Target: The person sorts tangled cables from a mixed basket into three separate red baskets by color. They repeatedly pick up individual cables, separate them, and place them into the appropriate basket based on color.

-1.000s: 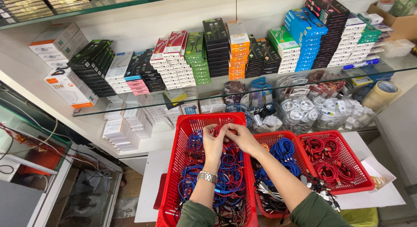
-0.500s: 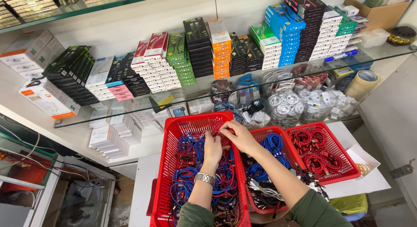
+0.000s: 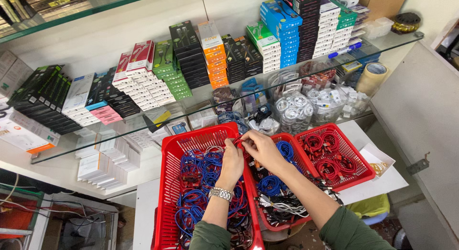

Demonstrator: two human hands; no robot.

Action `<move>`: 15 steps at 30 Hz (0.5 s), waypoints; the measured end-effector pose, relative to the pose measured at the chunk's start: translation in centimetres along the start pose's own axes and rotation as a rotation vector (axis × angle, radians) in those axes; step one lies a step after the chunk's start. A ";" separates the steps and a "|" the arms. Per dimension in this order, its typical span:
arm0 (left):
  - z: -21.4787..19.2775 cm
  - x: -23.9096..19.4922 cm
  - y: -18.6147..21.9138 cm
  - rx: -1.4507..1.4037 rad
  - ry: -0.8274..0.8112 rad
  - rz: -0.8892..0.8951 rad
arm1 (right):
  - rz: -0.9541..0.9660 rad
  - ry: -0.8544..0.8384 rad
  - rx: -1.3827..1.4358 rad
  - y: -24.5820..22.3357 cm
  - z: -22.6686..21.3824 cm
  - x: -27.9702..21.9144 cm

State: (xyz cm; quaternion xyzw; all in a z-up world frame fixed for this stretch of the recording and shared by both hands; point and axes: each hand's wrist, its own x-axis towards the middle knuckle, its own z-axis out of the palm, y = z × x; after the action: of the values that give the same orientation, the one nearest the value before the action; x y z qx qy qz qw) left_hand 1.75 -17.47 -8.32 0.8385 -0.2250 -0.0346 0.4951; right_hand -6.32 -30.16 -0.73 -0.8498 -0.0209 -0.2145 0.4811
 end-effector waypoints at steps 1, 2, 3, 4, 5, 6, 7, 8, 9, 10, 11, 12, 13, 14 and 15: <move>0.3 0.2 0.2 0.035 -0.011 0.011 | 0.024 0.005 0.036 0.2 -0.2 -0.1; 0.7 0.3 0.5 0.070 -0.023 0.022 | 0.049 0.010 0.073 0.5 -0.4 -0.2; 1.0 0.3 0.7 0.104 -0.033 0.030 | 0.072 0.023 0.072 0.7 -0.6 -0.2; 1.3 0.4 1.0 0.105 -0.058 0.022 | 0.095 0.036 0.071 1.0 -0.7 -0.1; 1.8 0.5 1.1 0.106 -0.081 0.013 | 0.118 0.048 0.071 1.3 -1.0 -0.1; 2.2 0.5 1.2 0.107 -0.104 0.004 | 0.051 0.059 0.041 1.7 -1.3 -0.2; 2.5 0.7 1.1 0.031 -0.115 -0.009 | -0.017 0.070 0.011 2.2 -1.7 -0.3; 2.7 0.9 1.0 -0.045 -0.126 -0.021 | -0.085 0.081 -0.019 2.7 -2.0 -0.4; 3.0 1.2 0.9 -0.122 -0.137 -0.034 | -0.190 0.131 -0.170 3.3 -2.6 -0.5; 3.4 1.5 0.9 -0.231 -0.178 -0.120 | -0.296 0.180 -0.321 4.0 -3.1 -0.6; 3.8 1.8 0.9 -0.339 -0.218 -0.204 | -0.403 0.229 -0.472 4.7 -3.6 -0.6; 4.3 1.9 0.9 -0.446 -0.259 -0.288 | -0.225 0.136 -0.327 5.4 -4.1 -0.5; 4.7 2.0 0.9 -0.421 -0.275 -0.295 | -0.048 0.042 -0.179 6.1 -4.6 -0.3; 5.1 2.0 0.9 -0.395 -0.292 -0.301 | 0.128 -0.054 -0.029 6.8 -5.3 -0.4; 5.6 2.1 1.1 -0.373 -0.310 -0.305 | 0.219 -0.147 0.127 7.6 -6.4 -0.5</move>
State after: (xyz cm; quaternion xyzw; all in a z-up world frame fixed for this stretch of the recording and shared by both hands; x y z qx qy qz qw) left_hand 1.70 -23.36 -9.94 0.7419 -0.1591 -0.2770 0.5895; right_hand -7.11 -39.40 -4.20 -0.8282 0.0232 -0.0964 0.5515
